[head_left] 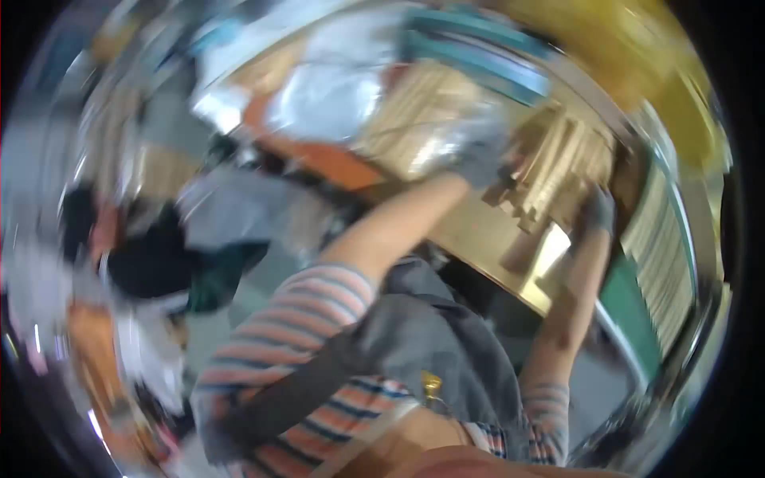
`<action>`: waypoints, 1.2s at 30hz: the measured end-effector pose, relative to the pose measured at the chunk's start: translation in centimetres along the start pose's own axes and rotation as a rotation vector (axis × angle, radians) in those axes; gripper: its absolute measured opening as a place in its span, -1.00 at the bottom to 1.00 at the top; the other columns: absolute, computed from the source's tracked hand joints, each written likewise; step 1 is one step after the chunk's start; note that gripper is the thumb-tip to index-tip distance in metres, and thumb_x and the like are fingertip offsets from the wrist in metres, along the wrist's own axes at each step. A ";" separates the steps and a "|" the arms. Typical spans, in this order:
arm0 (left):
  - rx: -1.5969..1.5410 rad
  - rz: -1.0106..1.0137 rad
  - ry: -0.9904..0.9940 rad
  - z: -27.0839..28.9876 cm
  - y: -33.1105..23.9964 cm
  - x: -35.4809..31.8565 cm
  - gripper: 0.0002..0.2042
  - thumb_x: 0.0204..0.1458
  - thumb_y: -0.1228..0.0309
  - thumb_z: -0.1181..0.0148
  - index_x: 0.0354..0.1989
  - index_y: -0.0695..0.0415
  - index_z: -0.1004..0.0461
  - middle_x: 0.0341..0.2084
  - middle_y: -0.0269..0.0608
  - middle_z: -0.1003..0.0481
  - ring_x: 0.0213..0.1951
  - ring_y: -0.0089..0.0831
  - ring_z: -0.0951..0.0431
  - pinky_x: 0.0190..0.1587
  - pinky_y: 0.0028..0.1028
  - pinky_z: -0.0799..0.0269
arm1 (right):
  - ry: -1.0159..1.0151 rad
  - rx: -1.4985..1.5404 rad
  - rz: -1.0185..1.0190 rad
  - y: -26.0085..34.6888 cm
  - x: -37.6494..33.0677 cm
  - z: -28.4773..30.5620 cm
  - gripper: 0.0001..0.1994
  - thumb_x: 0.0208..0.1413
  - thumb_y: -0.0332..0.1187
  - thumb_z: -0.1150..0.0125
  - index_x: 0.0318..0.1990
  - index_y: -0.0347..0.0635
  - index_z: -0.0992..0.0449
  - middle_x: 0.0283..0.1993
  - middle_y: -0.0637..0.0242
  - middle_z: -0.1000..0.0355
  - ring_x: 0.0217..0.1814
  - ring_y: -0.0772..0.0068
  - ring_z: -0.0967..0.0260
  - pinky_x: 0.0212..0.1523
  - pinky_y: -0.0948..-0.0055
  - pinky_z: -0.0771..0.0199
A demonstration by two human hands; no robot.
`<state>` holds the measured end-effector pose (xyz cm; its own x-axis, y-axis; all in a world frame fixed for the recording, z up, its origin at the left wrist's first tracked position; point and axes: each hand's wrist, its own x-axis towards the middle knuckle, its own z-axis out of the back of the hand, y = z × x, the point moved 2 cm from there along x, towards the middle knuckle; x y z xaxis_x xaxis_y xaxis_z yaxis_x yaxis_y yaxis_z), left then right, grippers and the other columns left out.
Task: Organizing, bundling, and bagging wooden sticks at a manufacturing workstation.
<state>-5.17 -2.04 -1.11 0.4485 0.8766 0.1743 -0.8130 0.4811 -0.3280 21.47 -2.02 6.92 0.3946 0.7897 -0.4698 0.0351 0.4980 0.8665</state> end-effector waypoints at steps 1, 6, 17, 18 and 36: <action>-0.675 0.342 0.017 1.5 -2.0 0.8 -0.53 -0.04 0.25 -0.08 0.07 0.14 -0.27 -0.02 0.06 -0.37 0.01 -0.09 -0.36 0.00 -0.27 -0.31 | 0.000 0.060 -0.021 -1.7 0.1 1.5 -0.72 0.01 -0.33 -0.17 -0.13 -0.24 -0.42 -0.24 0.19 -0.41 -0.34 0.37 -0.37 -0.44 0.43 -0.41; -0.810 0.114 -0.210 1.7 -1.6 0.8 -0.22 -0.17 -0.08 -0.20 0.15 0.20 -0.16 0.02 0.09 -0.28 0.10 -0.05 -0.25 0.18 -0.31 -0.09 | -0.203 0.017 0.551 -5.9 -8.5 0.0 -0.61 0.11 -0.25 -0.09 -0.01 -0.40 -0.37 0.00 0.10 -0.36 -0.05 0.27 -0.34 -0.03 0.41 -0.36; -0.453 -0.070 -0.092 -1.3 -1.9 1.3 -0.37 -0.09 0.21 -0.05 0.26 -0.18 -0.10 0.19 0.01 -0.10 0.19 -0.05 -0.14 0.19 -0.27 -0.11 | -0.257 -0.736 1.158 -12.9 -16.1 -3.5 -0.64 0.10 -0.23 -0.10 -0.09 -0.37 -0.38 -0.14 -0.01 -0.37 -0.12 -0.02 -0.32 -0.10 0.18 -0.33; -0.450 -0.066 -0.096 -1.1 -2.0 1.4 -0.37 -0.09 0.21 -0.05 0.26 -0.18 -0.10 0.19 0.01 -0.10 0.19 -0.05 -0.14 0.19 -0.27 -0.11 | -0.252 -0.733 1.162 -12.9 -16.1 -3.6 -0.64 0.10 -0.23 -0.10 -0.09 -0.37 -0.38 -0.14 -0.01 -0.37 -0.12 -0.02 -0.32 -0.10 0.18 -0.33; -0.324 0.043 -0.067 3.4 0.1 -1.0 -0.38 0.05 0.00 -0.02 0.16 0.21 -0.19 0.19 0.08 -0.14 0.21 -0.02 -0.15 0.21 -0.28 -0.07 | -0.232 -0.675 0.988 -11.4 -16.6 -2.8 -0.75 -0.05 -0.35 -0.11 -0.18 -0.17 -0.35 -0.13 0.09 -0.28 -0.05 0.02 -0.21 -0.04 0.20 -0.25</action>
<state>-6.97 -2.87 1.83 0.3825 0.8996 0.2107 -0.6654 0.4264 -0.6127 11.95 -19.75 4.38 0.1388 0.8857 0.4431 -0.8303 -0.1398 0.5395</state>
